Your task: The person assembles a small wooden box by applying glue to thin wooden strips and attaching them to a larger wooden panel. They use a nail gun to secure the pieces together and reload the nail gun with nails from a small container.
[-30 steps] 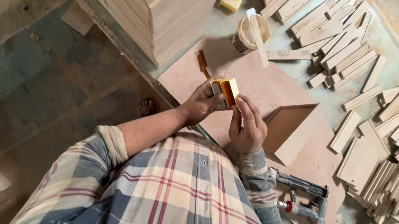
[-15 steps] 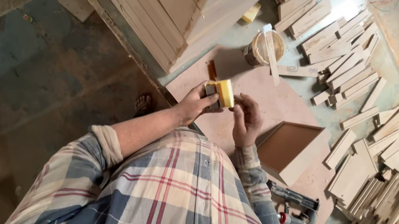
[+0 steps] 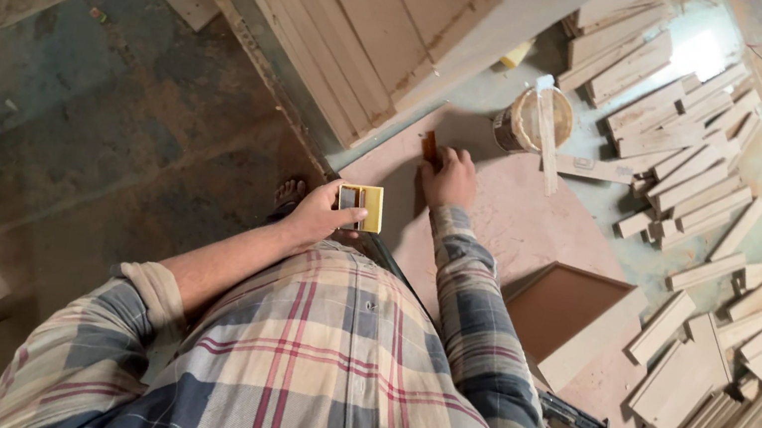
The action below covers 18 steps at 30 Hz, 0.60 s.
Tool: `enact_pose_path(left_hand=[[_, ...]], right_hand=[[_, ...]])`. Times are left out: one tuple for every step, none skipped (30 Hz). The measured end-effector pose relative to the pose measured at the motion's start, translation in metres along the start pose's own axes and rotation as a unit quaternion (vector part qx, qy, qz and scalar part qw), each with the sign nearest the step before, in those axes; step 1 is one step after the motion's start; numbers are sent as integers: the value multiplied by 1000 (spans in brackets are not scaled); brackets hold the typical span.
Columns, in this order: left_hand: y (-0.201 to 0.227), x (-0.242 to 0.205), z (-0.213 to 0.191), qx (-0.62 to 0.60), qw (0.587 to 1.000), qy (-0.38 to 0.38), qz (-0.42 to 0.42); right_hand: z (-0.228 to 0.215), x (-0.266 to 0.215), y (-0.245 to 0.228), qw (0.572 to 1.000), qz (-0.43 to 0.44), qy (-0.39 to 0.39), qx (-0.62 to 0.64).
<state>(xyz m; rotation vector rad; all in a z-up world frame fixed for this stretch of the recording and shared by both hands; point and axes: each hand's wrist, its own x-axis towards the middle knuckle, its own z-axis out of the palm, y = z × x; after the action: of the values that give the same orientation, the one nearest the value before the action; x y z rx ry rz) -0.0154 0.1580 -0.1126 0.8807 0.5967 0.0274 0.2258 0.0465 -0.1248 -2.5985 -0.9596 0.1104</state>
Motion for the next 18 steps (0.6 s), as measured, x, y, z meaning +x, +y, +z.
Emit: enact_pose_path(left_hand=[[-1,-2,-4,6,1000,7,-3],[-1,-3,-9,13,1000,11,-7],[-1,-4,-13,20,1000,16,-10],[-1,-6,-17,22,999,23,-14],[-1,-8,-19,24,999,29,-18],[-1,-12,-20,27,999,33,-26],[-1,-15,-20,27,999,34,-28],[2,-14,-19,28,999,31,-27],[5,-12,-16,30,999,28,-26],[8,-11,-12,32,999,22,-18],[12,-8,-7,35,999,17,-10],[16,-4,-1,36,999,11,-1],[21,1,6,44,999,8,0],[24,6,14,52,999,4,-1],[26,11,23,60,998,1,-1],[27,15,32,58,998,-10,2],[27,19,42,55,998,-20,5],[28,23,51,54,998,-32,10]], right_hand=[[2,4,-1,1000,4,-15,-7],[4,6,-1,999,9,-28,-13],[6,8,1,999,4,-30,-20],[8,11,3,999,-2,-31,-27],[9,15,6,999,-7,-32,-34],[10,13,11,999,-2,-35,-32],[9,12,17,999,4,-38,-31],[6,12,22,999,10,-36,-30],[2,11,27,997,56,-31,49],[-4,5,31,986,104,-25,126],[-10,-3,34,968,150,-18,203],[-17,-12,34,925,186,-26,329],[-26,-23,34,866,217,-33,450],[-35,-38,33,790,244,-39,561],[-45,-53,31,767,242,-46,593],[-56,-71,28,741,241,-53,624],[-66,-87,24,715,240,-58,654],[-76,-100,18,723,227,-53,650]])
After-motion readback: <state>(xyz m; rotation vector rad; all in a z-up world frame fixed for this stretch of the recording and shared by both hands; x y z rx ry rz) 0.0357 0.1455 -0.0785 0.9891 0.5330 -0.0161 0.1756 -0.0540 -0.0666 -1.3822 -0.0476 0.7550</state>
